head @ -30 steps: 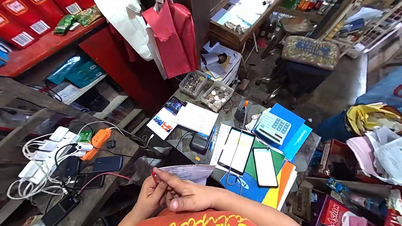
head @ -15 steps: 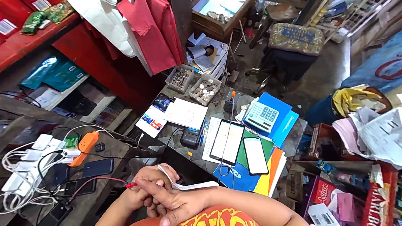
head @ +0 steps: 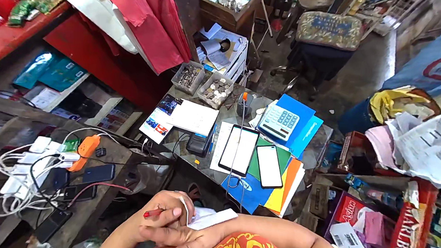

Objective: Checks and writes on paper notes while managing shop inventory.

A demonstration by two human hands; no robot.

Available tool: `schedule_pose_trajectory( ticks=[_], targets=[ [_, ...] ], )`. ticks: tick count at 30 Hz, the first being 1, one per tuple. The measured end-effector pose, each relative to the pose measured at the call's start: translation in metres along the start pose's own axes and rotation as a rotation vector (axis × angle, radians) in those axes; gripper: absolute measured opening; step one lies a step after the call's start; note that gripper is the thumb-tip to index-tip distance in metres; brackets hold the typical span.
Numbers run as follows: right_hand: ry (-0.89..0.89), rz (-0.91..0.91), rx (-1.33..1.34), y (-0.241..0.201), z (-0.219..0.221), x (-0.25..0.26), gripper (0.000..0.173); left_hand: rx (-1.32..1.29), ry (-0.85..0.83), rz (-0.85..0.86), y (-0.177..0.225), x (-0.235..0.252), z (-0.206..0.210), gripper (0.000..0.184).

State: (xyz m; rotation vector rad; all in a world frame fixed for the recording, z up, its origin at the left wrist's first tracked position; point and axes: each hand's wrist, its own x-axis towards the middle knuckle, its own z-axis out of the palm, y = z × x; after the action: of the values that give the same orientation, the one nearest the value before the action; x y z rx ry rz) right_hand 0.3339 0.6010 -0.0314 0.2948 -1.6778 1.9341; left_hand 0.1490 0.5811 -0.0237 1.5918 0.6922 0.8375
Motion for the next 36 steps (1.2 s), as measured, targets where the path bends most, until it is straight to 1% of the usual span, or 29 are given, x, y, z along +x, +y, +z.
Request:
schedule_pose_trajectory(
  ticks=[1, 3, 5, 7, 9, 13, 16, 19, 22, 24, 26, 28, 29, 31, 32, 34, 36],
  targets=[
    [0.016, 0.013, 0.071, 0.005, 0.001, -0.004, 0.067, 0.080, 0.071, -0.073, 0.000, -0.007, 0.005, 0.058],
    [-0.036, 0.013, 0.180, 0.011, -0.004, -0.008, 0.067, 0.206, 0.237, -0.143, 0.004, -0.020, 0.014, 0.058],
    [-0.086, -0.025, 0.207, 0.016, -0.008, -0.005, 0.070, 0.205, 0.402, -0.168, 0.012, -0.032, 0.025, 0.056],
    [-0.115, -0.045, 0.219, 0.020, -0.001, 0.000, 0.067, 0.164, 0.532, -0.180, 0.016, -0.044, 0.038, 0.054],
    [-0.190, -0.018, 0.254, 0.020, 0.012, 0.004, 0.063, 0.148, 0.589, -0.163, 0.020, -0.058, 0.047, 0.057],
    [-0.406, 0.097, 0.264, 0.015, 0.047, 0.015, 0.072, 0.153, 0.585, -0.141, 0.039, -0.097, 0.064, 0.060],
    [-0.560, 0.122, 0.323, 0.021, 0.088, 0.021, 0.076, 0.127, 0.558, -0.030, 0.048, -0.140, 0.083, 0.059],
    [-0.708, 0.181, 0.388, 0.032, 0.139, 0.023, 0.074, 0.144, 0.589, 0.042, 0.054, -0.195, 0.112, 0.059],
    [-0.819, 0.250, 0.400, 0.038, 0.203, 0.020, 0.076, 0.119, 0.649, 0.066, 0.063, -0.259, 0.152, 0.059],
    [-0.879, 0.313, 0.371, 0.032, 0.249, 0.022, 0.075, 0.090, 0.703, 0.103, 0.073, -0.299, 0.182, 0.058],
    [-0.990, 0.383, 0.348, 0.026, 0.293, 0.023, 0.075, 0.074, 0.774, 0.152, 0.082, -0.338, 0.216, 0.057],
    [-1.100, 0.374, 0.379, 0.038, 0.333, 0.023, 0.074, 0.138, 0.908, 0.156, 0.084, -0.380, 0.250, 0.058],
    [-1.127, 0.349, 0.373, 0.048, 0.352, 0.023, 0.073, 0.215, 1.013, 0.130, 0.087, -0.401, 0.267, 0.058],
    [-1.140, 0.282, 0.390, 0.079, 0.386, 0.024, 0.075, 0.360, 1.292, 0.039, 0.093, -0.438, 0.299, 0.056],
    [-1.130, 0.289, 0.392, 0.089, 0.402, 0.025, 0.075, 0.407, 1.448, -0.003, 0.093, -0.453, 0.315, 0.053],
    [-1.114, 0.324, 0.398, 0.104, 0.435, 0.025, 0.064, 0.481, 1.745, -0.063, 0.094, -0.481, 0.342, 0.050],
    [-1.148, 0.328, 0.398, 0.113, 0.467, 0.026, 0.052, 0.548, 1.959, -0.125, 0.093, -0.507, 0.363, 0.049]
  ],
)
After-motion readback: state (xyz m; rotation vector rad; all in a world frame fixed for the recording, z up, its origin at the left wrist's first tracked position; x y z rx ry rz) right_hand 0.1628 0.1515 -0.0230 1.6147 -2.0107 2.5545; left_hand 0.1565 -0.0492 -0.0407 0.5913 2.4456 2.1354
